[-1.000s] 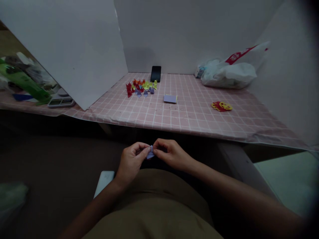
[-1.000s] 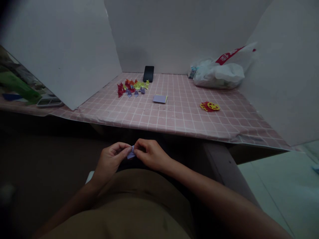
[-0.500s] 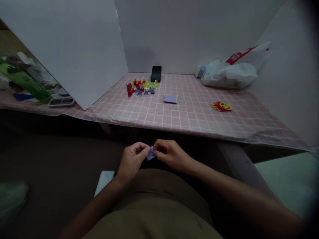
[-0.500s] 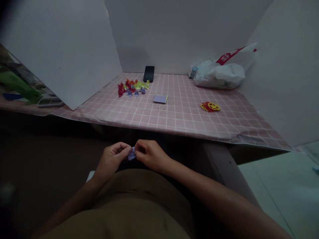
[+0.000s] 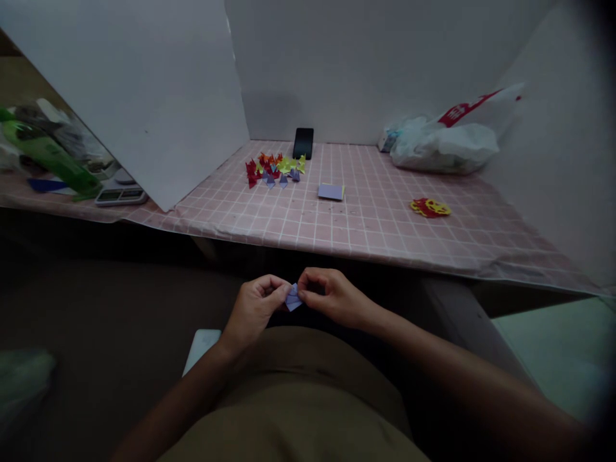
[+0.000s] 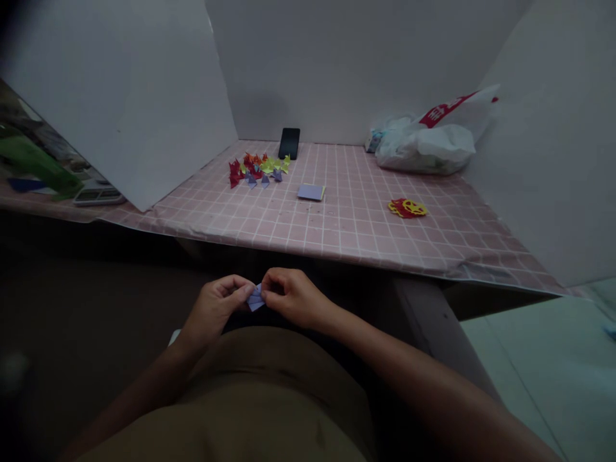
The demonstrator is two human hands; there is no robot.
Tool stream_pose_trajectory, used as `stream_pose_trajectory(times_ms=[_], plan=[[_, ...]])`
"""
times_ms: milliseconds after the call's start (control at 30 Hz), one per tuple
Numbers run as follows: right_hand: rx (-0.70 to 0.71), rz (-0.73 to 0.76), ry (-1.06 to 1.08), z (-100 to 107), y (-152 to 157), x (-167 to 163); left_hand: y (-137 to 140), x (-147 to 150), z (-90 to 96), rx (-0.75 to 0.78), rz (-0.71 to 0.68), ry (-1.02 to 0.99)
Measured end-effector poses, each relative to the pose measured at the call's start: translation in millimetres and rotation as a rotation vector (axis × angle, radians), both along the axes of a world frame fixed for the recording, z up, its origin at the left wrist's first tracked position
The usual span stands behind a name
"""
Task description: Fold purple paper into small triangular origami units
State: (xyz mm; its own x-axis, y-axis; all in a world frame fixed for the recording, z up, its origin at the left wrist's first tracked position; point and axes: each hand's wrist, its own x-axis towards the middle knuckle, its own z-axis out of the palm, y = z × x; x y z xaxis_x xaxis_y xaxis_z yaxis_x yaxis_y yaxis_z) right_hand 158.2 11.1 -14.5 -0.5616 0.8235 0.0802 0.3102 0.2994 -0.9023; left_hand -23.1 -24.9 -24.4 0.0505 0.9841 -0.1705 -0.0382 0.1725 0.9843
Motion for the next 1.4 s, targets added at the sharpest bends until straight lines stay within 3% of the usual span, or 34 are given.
stream_pose_trajectory(times_ms=[333,600,867,1100,1233,1400], plan=[[0.027,0.003,-0.010,0.3,-0.2,0.6,1.3,-2.6,4.2,-0.009,-0.043,0.005],[-0.042,0.004,0.061,-0.5,1.3,1.3,-1.4,-2.5,0.2,0.036,-0.065,0.031],[-0.142,-0.082,0.170,-4.8,0.1,-0.7,-1.8,-0.1,-4.2,0.008,-0.111,-0.113],[-0.181,-0.083,0.207,-3.2,-1.6,-2.3,-3.7,3.4,-5.7,0.041,-0.063,-0.096],[-0.196,-0.120,0.239,-3.3,-2.5,-3.3,-5.0,5.2,-8.3,0.136,-0.006,-0.093],[-0.213,-0.155,0.289,-4.4,-4.3,-5.5,-7.0,4.8,-11.4,0.186,0.013,0.021]])
